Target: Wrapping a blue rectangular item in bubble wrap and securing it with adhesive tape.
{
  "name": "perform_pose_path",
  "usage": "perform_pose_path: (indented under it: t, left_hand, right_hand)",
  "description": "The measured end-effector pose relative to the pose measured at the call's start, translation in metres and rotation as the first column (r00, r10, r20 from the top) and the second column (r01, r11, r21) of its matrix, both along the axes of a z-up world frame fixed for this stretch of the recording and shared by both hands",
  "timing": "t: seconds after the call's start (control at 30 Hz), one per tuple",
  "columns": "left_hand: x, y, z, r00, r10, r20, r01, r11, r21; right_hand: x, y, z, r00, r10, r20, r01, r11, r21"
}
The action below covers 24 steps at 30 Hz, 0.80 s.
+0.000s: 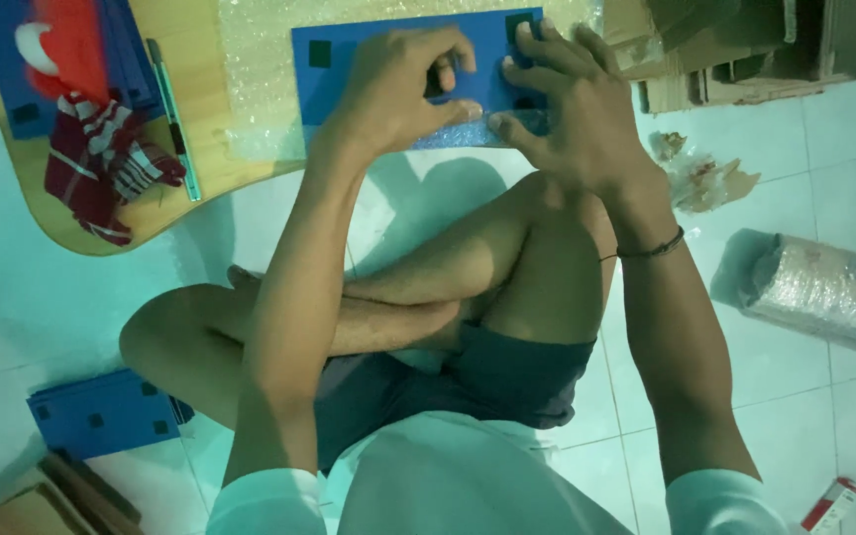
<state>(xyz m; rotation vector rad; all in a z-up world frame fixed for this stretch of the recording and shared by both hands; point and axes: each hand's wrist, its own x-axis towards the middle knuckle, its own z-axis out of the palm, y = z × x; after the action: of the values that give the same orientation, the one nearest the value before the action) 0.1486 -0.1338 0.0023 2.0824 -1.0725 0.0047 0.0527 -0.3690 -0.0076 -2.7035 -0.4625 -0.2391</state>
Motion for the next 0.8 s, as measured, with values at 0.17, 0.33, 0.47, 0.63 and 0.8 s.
perform_pose_path:
  t: [0.17,0.33,0.47,0.63,0.8]
  left_hand:
    - [0.002,0.004,0.001,0.997,-0.035,-0.07,0.035,0.999,0.004]
    - [0.005,0.004,-0.003,0.99,-0.054,-0.129,0.047,0.997,-0.054]
    - [0.002,-0.002,-0.011,1.0,0.017,-0.024,-0.017,1.0,-0.02]
    - [-0.001,0.003,-0.005,0.998,-0.019,-0.052,0.016,0.998,-0.057]
    - [0.004,0.012,-0.013,0.99,-0.021,-0.141,0.003,0.992,-0.126]
  right_hand:
    - [-0.001,0.0,-0.003,1.0,0.0,0.01,0.0,1.0,0.007]
    - [0.0,0.002,0.0,1.0,0.004,0.009,-0.004,1.0,0.004]
    - [-0.001,0.0,-0.004,1.0,-0.002,0.002,0.002,1.0,-0.014]
    - [-0.001,0.002,0.002,1.0,0.01,0.002,-0.01,1.0,0.023]
    - [-0.001,0.002,0.0,1.0,0.011,0.02,-0.011,1.0,0.009]
